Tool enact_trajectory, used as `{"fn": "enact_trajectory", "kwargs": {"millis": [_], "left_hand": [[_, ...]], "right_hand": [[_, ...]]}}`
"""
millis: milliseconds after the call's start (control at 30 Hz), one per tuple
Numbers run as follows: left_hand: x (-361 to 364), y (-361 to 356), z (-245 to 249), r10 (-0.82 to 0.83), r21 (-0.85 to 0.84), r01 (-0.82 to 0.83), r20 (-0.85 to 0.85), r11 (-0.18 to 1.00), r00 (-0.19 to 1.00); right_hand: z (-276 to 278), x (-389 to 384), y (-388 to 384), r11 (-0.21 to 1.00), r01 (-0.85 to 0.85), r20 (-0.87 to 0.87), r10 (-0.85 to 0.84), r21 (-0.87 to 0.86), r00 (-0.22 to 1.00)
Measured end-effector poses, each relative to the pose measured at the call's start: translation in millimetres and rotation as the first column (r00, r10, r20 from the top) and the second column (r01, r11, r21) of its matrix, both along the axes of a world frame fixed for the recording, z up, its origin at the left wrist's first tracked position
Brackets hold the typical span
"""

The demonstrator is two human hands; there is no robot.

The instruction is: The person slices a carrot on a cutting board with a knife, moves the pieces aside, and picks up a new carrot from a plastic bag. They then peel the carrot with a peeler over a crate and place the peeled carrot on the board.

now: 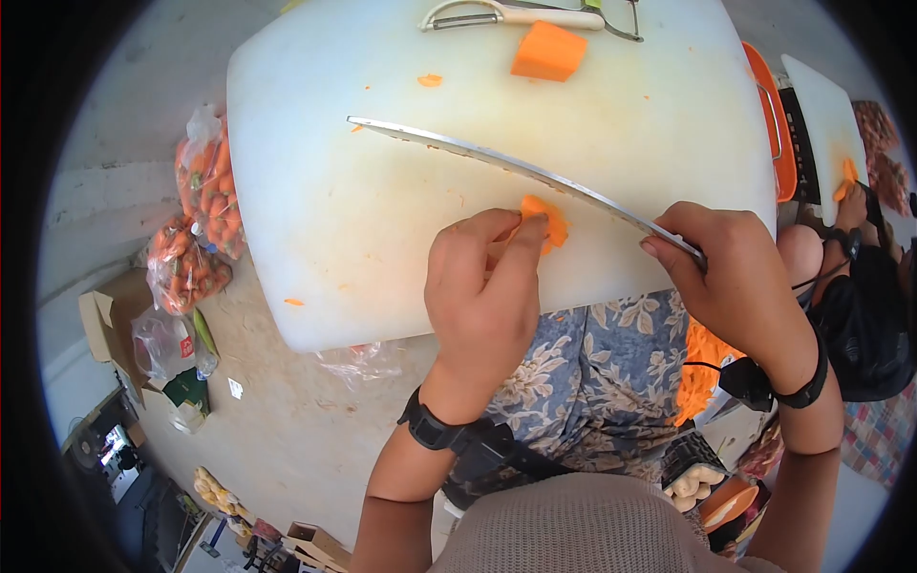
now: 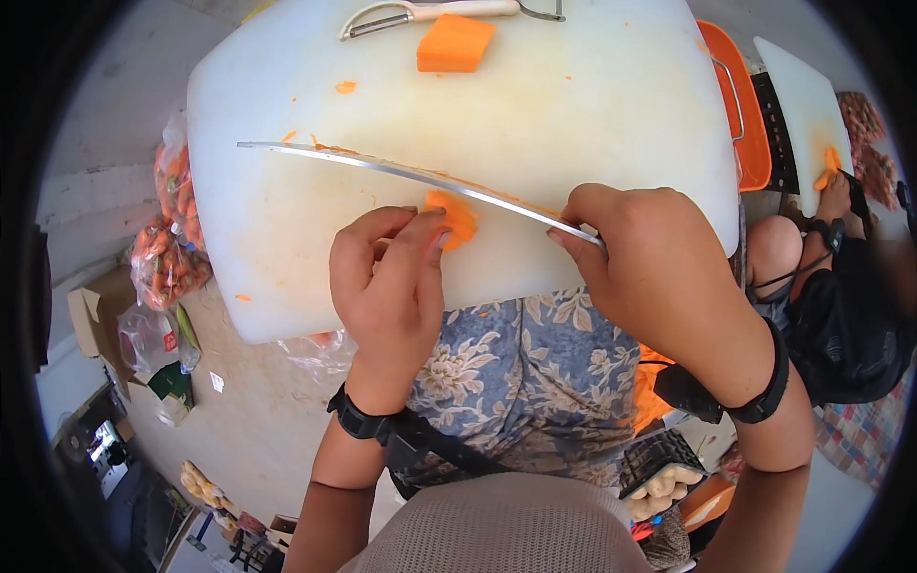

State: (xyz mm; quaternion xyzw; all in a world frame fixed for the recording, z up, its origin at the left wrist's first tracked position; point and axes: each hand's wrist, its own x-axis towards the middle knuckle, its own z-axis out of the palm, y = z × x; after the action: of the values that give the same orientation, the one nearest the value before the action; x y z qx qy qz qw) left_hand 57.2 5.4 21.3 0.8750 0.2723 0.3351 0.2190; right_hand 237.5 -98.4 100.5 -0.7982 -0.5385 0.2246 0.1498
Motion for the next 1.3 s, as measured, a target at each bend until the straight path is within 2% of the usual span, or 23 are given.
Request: {"fn": "enact_trajectory", "kwargs": {"millis": [100,367,467,533,667,733,833,1067,1300], "left_hand": [[1,0,0,-0.012,0.016,0.012,-0.015,1.0,1.0],[-11,3,6,0.007,0.107,-0.005,-0.024,0.994,1.0],[-9,10,5,-0.068,0.098,0.072,-0.048,0.993,0.997],[-4,10,6,-0.108,0.026,0.109,-0.041,0.994,0.993],[2,13,9,-0.116,-0.008,0.116,-0.04,0.993,0.992],[6,14,15,-0.081,-0.075,0.073,-0.119,0.995,0.989],[12,17,17,-0.066,-0.108,0.054,-0.112,0.993,0.991],[15,21,13,-0.057,-0.072,0.048,-0.127,0.996,0.99],[8,17,15,-0.088,-0.143,0.071,-0.122,0.987,0.989]], "right_hand": [[2,1,1,0.998,0.023,-0.008,-0.024,-0.055,1.0],[4,1,3,0.999,0.036,-0.023,-0.037,-0.036,0.999],[6,3,4,0.996,0.037,-0.03,-0.04,-0.076,0.999],[5,3,4,0.994,0.036,-0.036,-0.04,-0.099,0.999],[5,2,3,0.996,0.045,-0.041,-0.049,-0.076,0.998],[6,2,4,0.996,0.062,-0.04,-0.065,-0.071,0.997],[6,4,5,0.995,0.057,-0.03,-0.059,-0.085,0.998],[3,8,4,0.995,0.045,-0.089,-0.053,-0.088,0.995],[5,8,5,0.993,0.05,-0.099,-0.061,-0.109,0.993]]}}
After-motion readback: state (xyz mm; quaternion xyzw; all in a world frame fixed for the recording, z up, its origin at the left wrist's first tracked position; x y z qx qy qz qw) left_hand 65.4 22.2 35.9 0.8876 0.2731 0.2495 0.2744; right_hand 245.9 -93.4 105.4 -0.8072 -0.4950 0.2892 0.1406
